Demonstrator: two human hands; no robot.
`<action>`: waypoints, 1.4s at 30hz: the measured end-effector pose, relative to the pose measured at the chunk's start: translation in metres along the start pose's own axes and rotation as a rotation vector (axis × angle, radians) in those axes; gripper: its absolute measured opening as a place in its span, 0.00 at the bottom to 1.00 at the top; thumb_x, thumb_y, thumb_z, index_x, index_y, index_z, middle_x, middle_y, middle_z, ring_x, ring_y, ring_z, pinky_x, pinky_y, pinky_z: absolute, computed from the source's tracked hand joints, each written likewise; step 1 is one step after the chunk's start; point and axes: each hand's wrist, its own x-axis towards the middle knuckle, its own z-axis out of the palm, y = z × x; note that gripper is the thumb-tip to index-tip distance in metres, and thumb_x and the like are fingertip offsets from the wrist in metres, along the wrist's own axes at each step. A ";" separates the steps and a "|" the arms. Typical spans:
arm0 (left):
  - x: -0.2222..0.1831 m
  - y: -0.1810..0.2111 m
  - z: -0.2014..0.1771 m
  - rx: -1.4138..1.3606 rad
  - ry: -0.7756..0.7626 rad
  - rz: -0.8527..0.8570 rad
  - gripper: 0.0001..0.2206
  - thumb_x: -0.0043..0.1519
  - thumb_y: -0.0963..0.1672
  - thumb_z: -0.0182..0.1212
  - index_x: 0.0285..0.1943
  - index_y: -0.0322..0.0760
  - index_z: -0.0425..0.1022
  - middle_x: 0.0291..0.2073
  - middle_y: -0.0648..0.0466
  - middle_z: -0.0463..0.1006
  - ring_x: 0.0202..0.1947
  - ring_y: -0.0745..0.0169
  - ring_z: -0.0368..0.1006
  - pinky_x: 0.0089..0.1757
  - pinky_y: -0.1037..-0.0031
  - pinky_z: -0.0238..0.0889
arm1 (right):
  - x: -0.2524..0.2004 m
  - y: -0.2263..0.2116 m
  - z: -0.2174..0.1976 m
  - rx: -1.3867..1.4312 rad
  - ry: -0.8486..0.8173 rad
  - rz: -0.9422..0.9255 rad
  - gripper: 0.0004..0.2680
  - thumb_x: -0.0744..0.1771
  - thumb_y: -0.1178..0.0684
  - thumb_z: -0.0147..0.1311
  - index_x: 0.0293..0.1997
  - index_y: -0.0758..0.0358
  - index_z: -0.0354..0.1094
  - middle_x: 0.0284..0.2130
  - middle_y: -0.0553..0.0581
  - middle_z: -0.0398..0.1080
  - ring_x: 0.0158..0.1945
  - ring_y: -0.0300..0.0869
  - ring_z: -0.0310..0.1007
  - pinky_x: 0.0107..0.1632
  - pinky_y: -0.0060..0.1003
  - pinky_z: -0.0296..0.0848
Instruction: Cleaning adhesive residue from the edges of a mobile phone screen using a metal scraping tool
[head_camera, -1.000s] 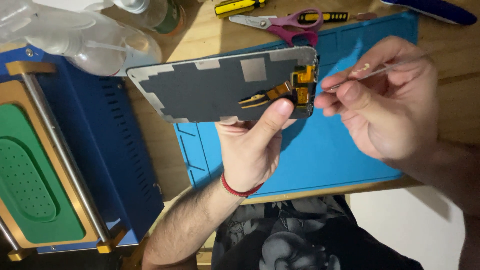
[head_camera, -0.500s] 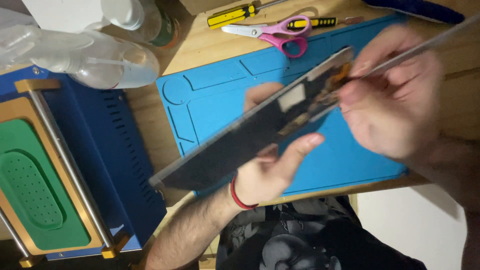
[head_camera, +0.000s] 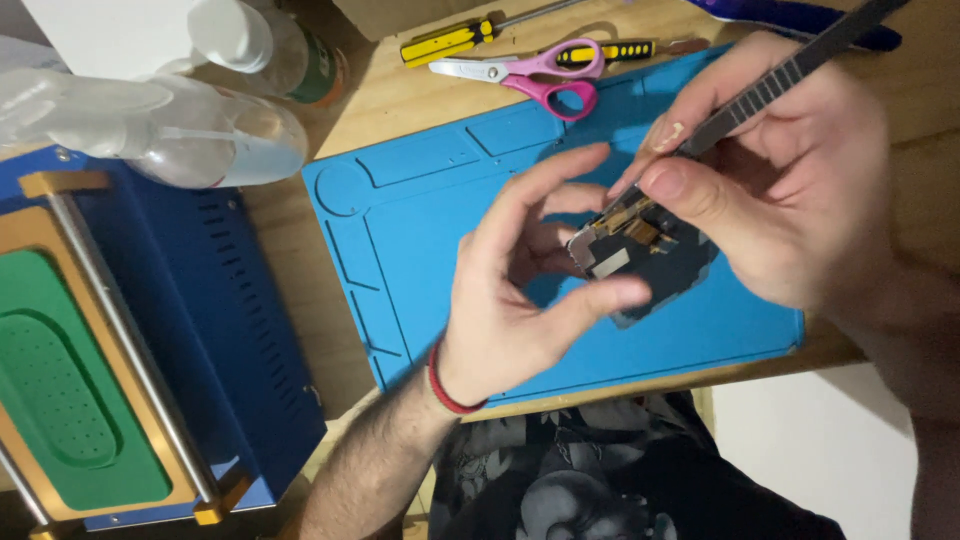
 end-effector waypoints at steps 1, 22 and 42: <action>0.000 -0.004 0.005 0.070 0.079 0.036 0.30 0.66 0.44 0.76 0.77 0.37 0.68 0.51 0.54 0.83 0.43 0.69 0.80 0.49 0.77 0.83 | -0.002 0.002 0.004 0.022 0.040 0.049 0.07 0.73 0.61 0.58 0.51 0.71 0.61 0.40 0.64 0.72 0.46 0.51 0.87 0.50 0.36 0.89; -0.001 0.008 -0.006 0.340 0.174 0.105 0.11 0.77 0.45 0.54 0.58 0.32 0.78 0.53 0.49 0.86 0.51 0.57 0.87 0.54 0.72 0.80 | -0.019 -0.010 0.010 -0.314 0.013 0.054 0.06 0.79 0.65 0.48 0.56 0.71 0.51 0.43 0.73 0.68 0.52 0.59 0.89 0.60 0.44 0.90; -0.003 0.003 -0.011 0.413 0.024 0.046 0.22 0.80 0.53 0.40 0.72 0.40 0.73 0.67 0.55 0.83 0.63 0.56 0.89 0.69 0.70 0.80 | -0.030 -0.010 0.009 -0.278 0.096 0.160 0.07 0.81 0.69 0.51 0.60 0.71 0.53 0.49 0.70 0.69 0.54 0.53 0.87 0.62 0.36 0.84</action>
